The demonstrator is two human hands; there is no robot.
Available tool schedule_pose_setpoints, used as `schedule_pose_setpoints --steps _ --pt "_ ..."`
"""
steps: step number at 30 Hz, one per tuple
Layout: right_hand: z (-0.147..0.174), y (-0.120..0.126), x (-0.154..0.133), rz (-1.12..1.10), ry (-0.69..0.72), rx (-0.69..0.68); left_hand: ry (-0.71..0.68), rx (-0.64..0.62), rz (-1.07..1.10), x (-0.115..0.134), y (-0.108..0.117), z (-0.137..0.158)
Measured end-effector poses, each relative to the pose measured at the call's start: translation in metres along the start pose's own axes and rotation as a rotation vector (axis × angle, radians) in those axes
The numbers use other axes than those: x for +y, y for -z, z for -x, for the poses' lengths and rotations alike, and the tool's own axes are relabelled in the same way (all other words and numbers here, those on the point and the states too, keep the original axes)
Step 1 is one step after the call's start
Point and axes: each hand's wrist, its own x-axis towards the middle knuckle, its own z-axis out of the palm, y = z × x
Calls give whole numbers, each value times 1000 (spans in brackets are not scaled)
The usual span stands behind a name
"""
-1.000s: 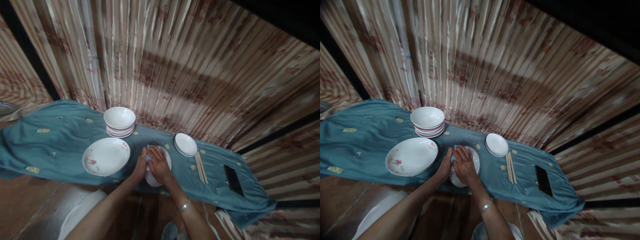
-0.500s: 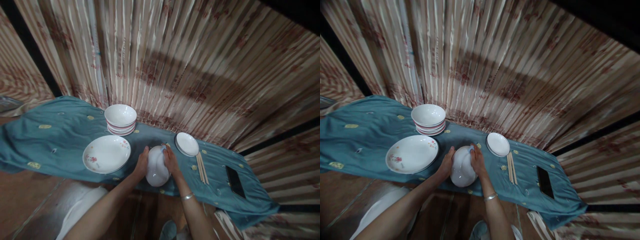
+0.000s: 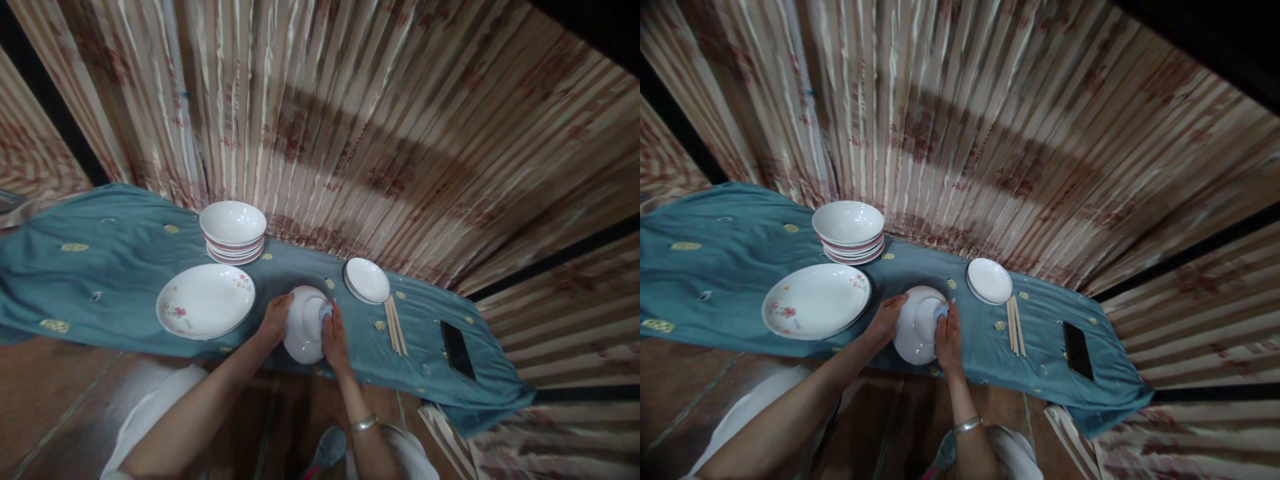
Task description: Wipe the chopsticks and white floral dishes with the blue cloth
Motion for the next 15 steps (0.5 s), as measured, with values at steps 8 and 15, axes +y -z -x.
schedule_pose_setpoints --steps 8,15 --pt "43 -19 2 109 34 86 -30 24 34 0 2 -9" --pt "67 -25 -12 163 63 74 -38 7 60 1 2 -7"
